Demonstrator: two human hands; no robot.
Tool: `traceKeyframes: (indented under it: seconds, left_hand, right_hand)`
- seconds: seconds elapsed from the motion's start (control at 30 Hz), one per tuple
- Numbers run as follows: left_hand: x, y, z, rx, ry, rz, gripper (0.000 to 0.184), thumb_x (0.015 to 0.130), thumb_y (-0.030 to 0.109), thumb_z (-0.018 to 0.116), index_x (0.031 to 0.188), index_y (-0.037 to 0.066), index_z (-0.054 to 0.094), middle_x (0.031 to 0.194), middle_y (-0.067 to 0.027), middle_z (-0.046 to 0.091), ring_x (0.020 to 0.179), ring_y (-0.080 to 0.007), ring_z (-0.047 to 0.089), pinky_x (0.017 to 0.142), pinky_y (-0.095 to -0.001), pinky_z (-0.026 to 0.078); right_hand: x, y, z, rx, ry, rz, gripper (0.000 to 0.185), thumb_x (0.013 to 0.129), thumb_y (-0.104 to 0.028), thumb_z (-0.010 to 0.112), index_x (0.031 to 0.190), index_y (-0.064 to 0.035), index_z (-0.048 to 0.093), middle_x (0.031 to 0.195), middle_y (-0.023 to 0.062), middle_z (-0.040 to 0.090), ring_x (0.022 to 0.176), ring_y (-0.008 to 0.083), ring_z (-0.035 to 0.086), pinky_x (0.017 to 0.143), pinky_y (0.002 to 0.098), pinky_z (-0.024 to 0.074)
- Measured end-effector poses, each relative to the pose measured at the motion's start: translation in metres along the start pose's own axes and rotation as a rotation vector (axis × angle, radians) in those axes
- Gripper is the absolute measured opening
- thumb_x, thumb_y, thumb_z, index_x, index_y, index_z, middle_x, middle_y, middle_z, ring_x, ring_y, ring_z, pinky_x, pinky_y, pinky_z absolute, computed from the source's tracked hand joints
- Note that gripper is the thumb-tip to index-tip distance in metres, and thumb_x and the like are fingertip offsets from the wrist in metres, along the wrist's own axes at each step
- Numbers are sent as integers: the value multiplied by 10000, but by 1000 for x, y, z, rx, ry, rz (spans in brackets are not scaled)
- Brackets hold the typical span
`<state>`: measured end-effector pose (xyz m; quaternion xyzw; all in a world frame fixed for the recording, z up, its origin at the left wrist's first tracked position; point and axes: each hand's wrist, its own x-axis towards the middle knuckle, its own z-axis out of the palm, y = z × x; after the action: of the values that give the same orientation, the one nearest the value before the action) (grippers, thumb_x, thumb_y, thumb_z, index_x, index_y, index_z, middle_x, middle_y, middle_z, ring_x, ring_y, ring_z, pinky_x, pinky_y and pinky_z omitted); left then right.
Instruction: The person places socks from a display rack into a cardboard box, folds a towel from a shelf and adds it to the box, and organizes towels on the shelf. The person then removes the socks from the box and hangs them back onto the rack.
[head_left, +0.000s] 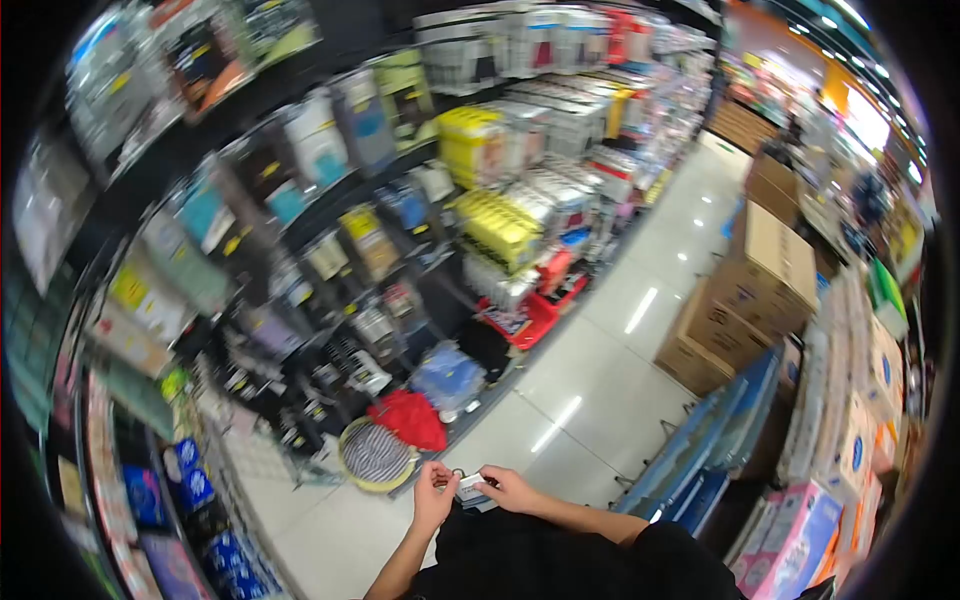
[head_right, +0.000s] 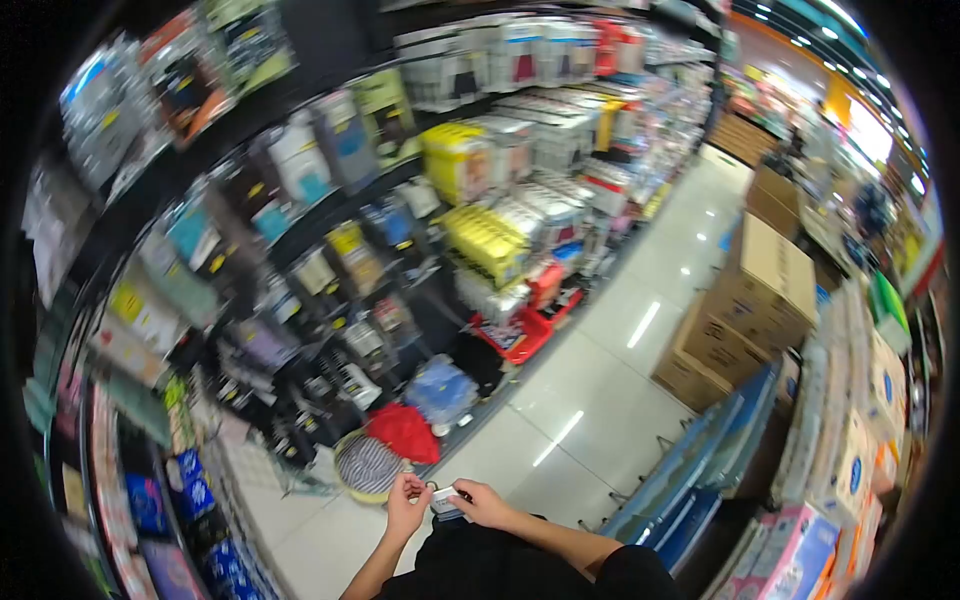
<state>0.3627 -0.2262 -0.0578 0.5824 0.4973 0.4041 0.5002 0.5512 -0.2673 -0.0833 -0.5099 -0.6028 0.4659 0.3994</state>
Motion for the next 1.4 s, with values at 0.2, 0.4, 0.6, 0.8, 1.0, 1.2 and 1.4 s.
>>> traceKeyframes:
  seconds: [0.2,0.4,0.6,0.8,1.0,1.2,1.4]
  left_hand:
    - [55,13,95,101,-538,25,89,902,59,668,940,-1,614,865,-47,657,835,-104,627,792,-265,511]
    - [119,26,182,37,-886,-28,134,934,97,621,887,-19,670,999,-78,675,931,-125,608,831,-275,483]
    - [210,30,292,-33,-1056,-50,262,950,158,592,773,-18,674,1058,-104,682,938,-154,600,837,-290,462]
    - [311,75,406,-65,-1274,-140,280,966,164,592,768,-5,697,1163,-121,647,1008,-164,601,882,-303,469]
    - [382,108,511,-61,-1435,-49,303,986,170,561,775,-4,692,1149,-100,649,974,-150,585,875,-293,448]
    - [446,112,610,-73,-1453,-107,251,1008,150,518,961,-38,677,998,-77,635,906,-133,568,838,-286,451]
    - [521,113,723,-18,-1305,-153,264,995,130,526,843,-33,669,1014,-92,655,853,-135,579,795,-283,464]
  right_hand:
    - [-47,36,-79,53,239,67,190,946,-178,640,975,2,584,797,110,569,735,182,544,685,332,470]
    - [-51,62,-153,-22,404,91,191,947,-173,634,1030,-5,599,837,110,588,761,202,559,715,341,470]
    - [-17,87,-256,10,494,115,216,947,-169,634,1112,-31,614,871,105,603,792,197,577,735,331,479]
    - [17,96,-377,-45,606,216,235,949,-185,640,1125,-30,626,889,104,629,786,192,585,737,325,488]
    - [47,125,-480,-6,748,163,185,937,-122,650,1078,-4,625,847,65,623,755,140,568,698,292,477]
    - [74,162,-576,28,741,233,157,933,-112,653,1048,-10,618,744,31,535,680,96,487,618,274,425]
    - [113,204,-714,86,698,181,208,940,-169,643,1077,-14,621,836,118,617,745,221,607,699,337,497]
